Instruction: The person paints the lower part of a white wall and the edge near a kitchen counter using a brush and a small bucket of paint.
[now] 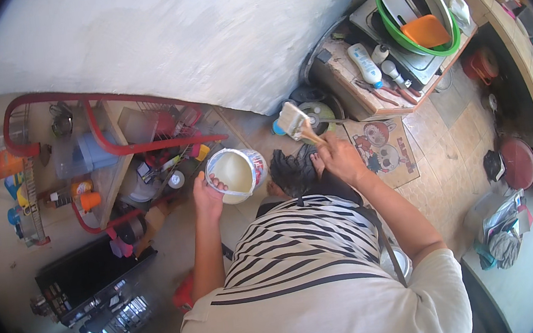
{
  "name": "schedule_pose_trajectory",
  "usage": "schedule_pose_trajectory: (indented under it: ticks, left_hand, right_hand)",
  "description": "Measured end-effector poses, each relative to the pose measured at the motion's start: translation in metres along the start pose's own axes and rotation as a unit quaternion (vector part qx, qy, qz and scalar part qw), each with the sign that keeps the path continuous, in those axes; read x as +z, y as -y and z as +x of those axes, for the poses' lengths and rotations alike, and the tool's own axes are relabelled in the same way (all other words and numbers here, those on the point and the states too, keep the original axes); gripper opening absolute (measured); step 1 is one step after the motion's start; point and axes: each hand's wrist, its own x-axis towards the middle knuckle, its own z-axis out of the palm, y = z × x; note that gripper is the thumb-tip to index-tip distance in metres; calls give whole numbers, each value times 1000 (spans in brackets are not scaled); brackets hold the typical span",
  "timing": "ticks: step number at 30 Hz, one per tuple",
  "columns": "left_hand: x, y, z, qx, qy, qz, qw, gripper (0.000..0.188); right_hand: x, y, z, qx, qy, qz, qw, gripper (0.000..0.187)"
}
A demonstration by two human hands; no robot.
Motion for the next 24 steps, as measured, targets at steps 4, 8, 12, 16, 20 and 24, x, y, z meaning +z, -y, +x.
schedule_pose_trajectory:
  ticks: [4,8,12,16,20,24]
  left_hand:
    - [18,-4,-7,-3,23,-24,999,34]
    - [40,-10,-18,-10,67,-29,997,40]
    - [55,-13,-28,-3,118,-16,993,48]
    - [79,-23,-44,17,147,14,989,56]
    - [95,-30,-53,22,171,37,984,62]
    - [102,-39,-58,25,191,62,979,67]
  right_hand:
    - [-1,48,6,-56,46,46,996,22]
    - [0,85,9,-136,53,85,986,20]
    - [11,114,17,-134,98,66,984,20]
    - [49,119,41,-161,84,42,983,24]
    - [87,126,69,-165,105,-38,980,23]
    - [109,128,89,-203,140,-93,965,19]
